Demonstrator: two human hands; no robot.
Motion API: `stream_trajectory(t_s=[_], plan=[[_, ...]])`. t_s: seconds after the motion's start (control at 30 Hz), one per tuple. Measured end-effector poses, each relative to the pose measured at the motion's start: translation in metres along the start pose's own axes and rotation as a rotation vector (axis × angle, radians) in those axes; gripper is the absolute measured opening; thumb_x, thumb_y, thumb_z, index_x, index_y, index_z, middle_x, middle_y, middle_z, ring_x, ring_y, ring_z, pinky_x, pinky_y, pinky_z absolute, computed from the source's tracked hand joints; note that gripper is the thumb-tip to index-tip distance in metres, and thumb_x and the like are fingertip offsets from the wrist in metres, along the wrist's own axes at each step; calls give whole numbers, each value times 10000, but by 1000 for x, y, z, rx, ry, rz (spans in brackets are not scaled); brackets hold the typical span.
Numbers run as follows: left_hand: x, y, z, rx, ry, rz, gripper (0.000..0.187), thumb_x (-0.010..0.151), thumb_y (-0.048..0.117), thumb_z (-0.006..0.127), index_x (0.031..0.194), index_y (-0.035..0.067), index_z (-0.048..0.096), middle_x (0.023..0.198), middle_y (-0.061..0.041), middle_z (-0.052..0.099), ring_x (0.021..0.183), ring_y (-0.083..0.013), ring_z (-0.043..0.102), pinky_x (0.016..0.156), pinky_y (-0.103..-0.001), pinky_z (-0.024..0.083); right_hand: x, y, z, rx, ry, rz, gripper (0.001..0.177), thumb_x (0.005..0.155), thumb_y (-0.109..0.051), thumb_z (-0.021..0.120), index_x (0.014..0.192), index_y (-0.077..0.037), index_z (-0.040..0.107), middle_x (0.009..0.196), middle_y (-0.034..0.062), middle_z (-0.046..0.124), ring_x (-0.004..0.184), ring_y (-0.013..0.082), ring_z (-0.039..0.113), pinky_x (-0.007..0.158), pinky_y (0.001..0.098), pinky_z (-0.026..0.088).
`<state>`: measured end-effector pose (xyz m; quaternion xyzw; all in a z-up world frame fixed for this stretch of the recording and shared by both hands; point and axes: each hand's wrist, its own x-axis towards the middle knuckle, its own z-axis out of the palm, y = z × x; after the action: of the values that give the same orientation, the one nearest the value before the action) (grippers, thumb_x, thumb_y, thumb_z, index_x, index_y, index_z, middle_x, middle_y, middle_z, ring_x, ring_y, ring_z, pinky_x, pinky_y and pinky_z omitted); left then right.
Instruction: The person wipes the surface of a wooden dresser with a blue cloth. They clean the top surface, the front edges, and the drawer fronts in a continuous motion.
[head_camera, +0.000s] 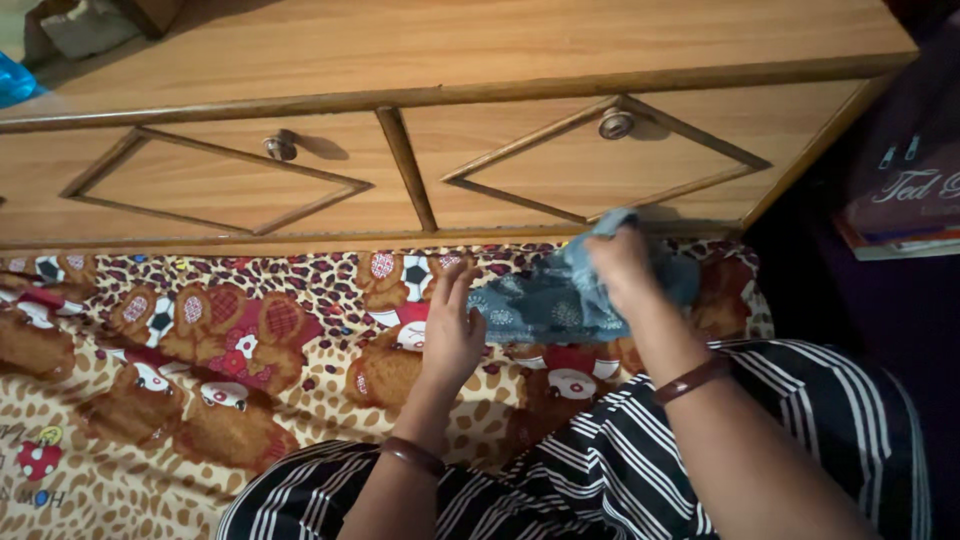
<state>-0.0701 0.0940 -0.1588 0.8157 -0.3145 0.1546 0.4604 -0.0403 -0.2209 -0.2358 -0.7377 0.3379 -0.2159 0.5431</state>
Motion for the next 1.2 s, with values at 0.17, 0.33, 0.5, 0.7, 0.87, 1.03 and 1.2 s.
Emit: stream_trajectory(t_s=[0.17,0.33,0.5,0.7,0.87,1.03,1.2], plan=[[-3,-4,-7,7,-2,-28,439,779,-74,555,1197,9,658,1375,-223,562,1229,-419,579,1014,-443,504,38,-43,-99,891,244,43,252,982,-223,645,1146,-33,662,1061,79,724,926,221,730,795,387,624],[-1,-9,-8,-2,26,-53,394,785,-76,561,1152,3,681,1328,-205,580,1175,-406,612,1008,-443,516,33,-42,-110,611,391,-219,340,891,14,689,1231,6,668,1229,89,744,1062,209,736,965,351,593],[-2,-6,-3,-14,-2,-83,385,764,-72,563,1115,16,695,1294,-194,596,1144,-391,625,936,-427,543,28,-23,-57,488,286,-120,599,765,57,829,1279,-44,539,1236,61,652,1095,200,635,963,357,501],[-5,-15,-11,-11,31,-74,336,796,-69,567,1100,15,684,1255,-186,608,1107,-377,642,926,-420,547,57,-48,-128,852,484,172,275,843,26,715,1114,-14,689,1097,91,756,943,234,752,819,379,635],[1,-14,-2,-17,72,-24,381,755,-81,564,1106,9,682,1248,-196,599,1139,-393,608,967,-431,527,35,-32,-68,665,429,-201,431,838,73,699,1246,-33,614,1209,64,715,1025,194,714,896,316,606],[2,-3,-3,3,48,-5,444,752,-84,563,1171,17,672,1285,-200,598,1187,-406,588,1014,-446,499,18,-23,-29,654,43,-124,492,799,68,785,1244,-58,618,1189,59,685,1036,192,677,901,324,565],[-1,0,-10,20,96,38,551,796,-93,543,1340,-9,579,1371,-218,567,1263,-428,550,1076,-470,456,38,-47,-91,940,223,-58,364,827,-12,762,1176,-34,663,1113,81,740,983,250,742,871,394,645]])
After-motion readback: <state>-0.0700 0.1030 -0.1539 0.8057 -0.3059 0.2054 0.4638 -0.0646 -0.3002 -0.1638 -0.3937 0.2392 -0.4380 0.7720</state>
